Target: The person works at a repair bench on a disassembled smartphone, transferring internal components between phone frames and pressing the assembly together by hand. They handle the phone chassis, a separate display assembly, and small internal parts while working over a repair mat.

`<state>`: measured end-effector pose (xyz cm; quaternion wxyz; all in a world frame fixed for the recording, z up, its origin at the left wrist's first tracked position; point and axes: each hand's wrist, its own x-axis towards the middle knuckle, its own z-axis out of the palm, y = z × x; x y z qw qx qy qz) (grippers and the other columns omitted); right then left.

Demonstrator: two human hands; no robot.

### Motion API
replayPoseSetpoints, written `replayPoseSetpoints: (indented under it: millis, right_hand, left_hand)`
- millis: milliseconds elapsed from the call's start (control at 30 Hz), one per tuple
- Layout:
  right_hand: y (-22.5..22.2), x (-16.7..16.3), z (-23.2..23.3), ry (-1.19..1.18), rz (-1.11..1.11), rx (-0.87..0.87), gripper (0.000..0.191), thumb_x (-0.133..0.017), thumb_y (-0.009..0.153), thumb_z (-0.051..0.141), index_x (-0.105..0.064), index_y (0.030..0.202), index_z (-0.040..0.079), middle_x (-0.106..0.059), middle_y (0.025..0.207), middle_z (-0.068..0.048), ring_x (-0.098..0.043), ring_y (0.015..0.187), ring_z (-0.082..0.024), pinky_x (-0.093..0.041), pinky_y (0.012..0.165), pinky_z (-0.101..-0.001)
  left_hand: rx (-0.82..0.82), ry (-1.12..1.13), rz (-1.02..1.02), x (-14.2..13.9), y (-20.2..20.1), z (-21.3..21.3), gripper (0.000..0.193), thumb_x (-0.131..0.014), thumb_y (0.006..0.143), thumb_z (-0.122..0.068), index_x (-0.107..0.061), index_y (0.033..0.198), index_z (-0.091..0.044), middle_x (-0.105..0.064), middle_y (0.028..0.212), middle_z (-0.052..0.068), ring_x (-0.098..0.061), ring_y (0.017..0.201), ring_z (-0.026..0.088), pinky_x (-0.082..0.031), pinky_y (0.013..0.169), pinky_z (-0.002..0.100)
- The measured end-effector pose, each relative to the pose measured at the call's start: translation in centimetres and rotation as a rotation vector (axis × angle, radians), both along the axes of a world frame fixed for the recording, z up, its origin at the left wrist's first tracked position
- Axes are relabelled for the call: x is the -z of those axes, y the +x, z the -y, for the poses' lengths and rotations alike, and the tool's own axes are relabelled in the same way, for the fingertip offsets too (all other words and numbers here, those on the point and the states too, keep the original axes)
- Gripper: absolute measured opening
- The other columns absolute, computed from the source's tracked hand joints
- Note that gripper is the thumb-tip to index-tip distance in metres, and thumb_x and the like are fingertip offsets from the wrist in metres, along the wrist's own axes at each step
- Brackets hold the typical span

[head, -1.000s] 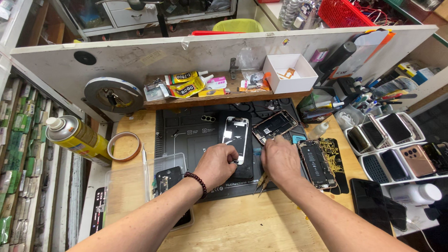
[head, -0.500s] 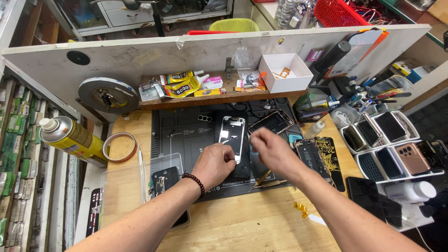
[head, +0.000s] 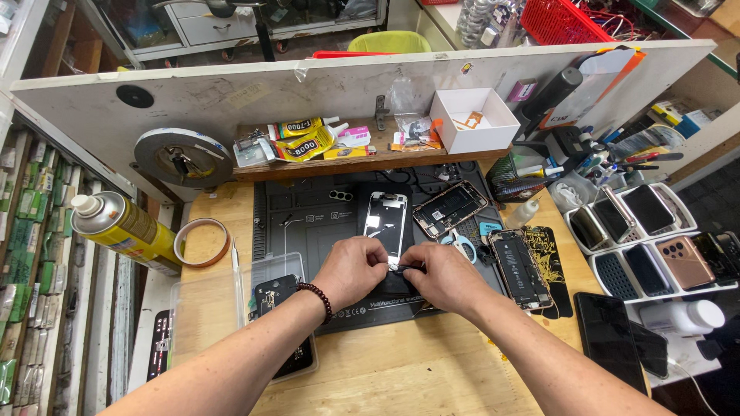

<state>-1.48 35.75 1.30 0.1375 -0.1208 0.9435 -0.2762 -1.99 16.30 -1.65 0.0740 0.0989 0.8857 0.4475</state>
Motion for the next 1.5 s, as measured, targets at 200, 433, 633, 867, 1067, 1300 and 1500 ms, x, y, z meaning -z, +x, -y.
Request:
replayPoseSetpoints:
  millis: [200, 433, 633, 867, 1067, 1300, 1500]
  right_hand:
    - [0.1, -0.5, 0.2, 0.023, 0.025, 0.004, 0.022, -0.072, 0.086, 0.017, -0.077, 0.106, 0.01, -0.075, 0.105, -0.008, -0.074, 0.098, -0.025, -0.057, 0.087, -0.0368]
    - [0.2, 0.0, 0.1, 0.005, -0.001, 0.021, 0.021, -0.071, 0.087, 0.019, -0.077, 0.105, 0.009, -0.075, 0.104, -0.008, -0.073, 0.095, -0.026, -0.057, 0.085, -0.0378]
    - [0.3, 0.7, -0.1, -0.017, -0.014, 0.029, 0.022, -0.071, 0.087, 0.021, -0.077, 0.105, 0.01, -0.074, 0.102, -0.01, -0.073, 0.093, -0.027, -0.056, 0.084, -0.0381]
    - [0.2, 0.7, -0.1, -0.068, 0.029, 0.058, 0.021, -0.07, 0.088, 0.021, -0.076, 0.105, 0.01, -0.076, 0.099, -0.009, -0.074, 0.089, -0.024, -0.057, 0.081, -0.0366]
    - [0.1, 0.6, 0.0, -0.107, 0.086, 0.096, 0.02, -0.07, 0.089, 0.02, -0.076, 0.106, 0.01, -0.079, 0.092, -0.009, -0.075, 0.083, -0.02, -0.058, 0.077, -0.0341]
    - [0.5, 0.8, -0.7, -0.134, 0.093, 0.143, 0.021, -0.07, 0.087, 0.018, -0.076, 0.105, 0.01, -0.08, 0.088, -0.007, -0.075, 0.079, -0.017, -0.059, 0.074, -0.0321]
    - [1.2, 1.6, -0.1, -0.195, 0.059, 0.219, 0.024, -0.078, 0.082, 0.023, -0.079, 0.1, 0.007, -0.079, 0.086, -0.005, -0.073, 0.076, -0.016, -0.057, 0.072, -0.0309]
  left_hand:
    - [0.004, -0.02, 0.03, -0.5, 0.0, 0.0, 0.009, -0.073, 0.082, -0.012, -0.075, 0.088, -0.006, -0.075, 0.09, 0.008, -0.075, 0.082, 0.02, -0.06, 0.076, 0.033]
    - [0.024, -0.052, 0.065, -1.0, 0.0, -0.1, 0.01, -0.075, 0.08, -0.01, -0.075, 0.089, -0.005, -0.075, 0.091, 0.007, -0.074, 0.083, 0.019, -0.061, 0.077, 0.031]
    - [0.003, -0.037, 0.065, -0.6, -0.1, 0.0, 0.017, -0.071, 0.08, -0.004, -0.073, 0.097, -0.005, -0.076, 0.088, 0.008, -0.075, 0.083, 0.021, -0.06, 0.077, 0.033]
    - [0.002, -0.031, 0.061, -0.9, 0.0, 0.0, 0.026, -0.076, 0.081, -0.006, -0.069, 0.105, -0.005, -0.074, 0.084, 0.008, -0.074, 0.082, 0.023, -0.059, 0.075, 0.036]
    - [-0.028, -0.042, 0.081, -1.7, 0.1, -0.3, 0.038, -0.077, 0.08, -0.007, -0.066, 0.116, -0.005, -0.074, 0.083, 0.008, -0.074, 0.081, 0.024, -0.058, 0.076, 0.037]
    - [-0.086, -0.101, 0.126, -2.0, 0.0, -0.8, 0.042, -0.074, 0.08, -0.005, -0.065, 0.121, -0.005, -0.074, 0.084, 0.007, -0.074, 0.083, 0.022, -0.058, 0.08, 0.035]
    - [-0.111, -0.077, 0.133, -1.7, -0.3, -1.0, 0.044, -0.076, 0.077, -0.007, -0.066, 0.12, -0.005, -0.073, 0.084, 0.007, -0.074, 0.084, 0.021, -0.059, 0.079, 0.035]
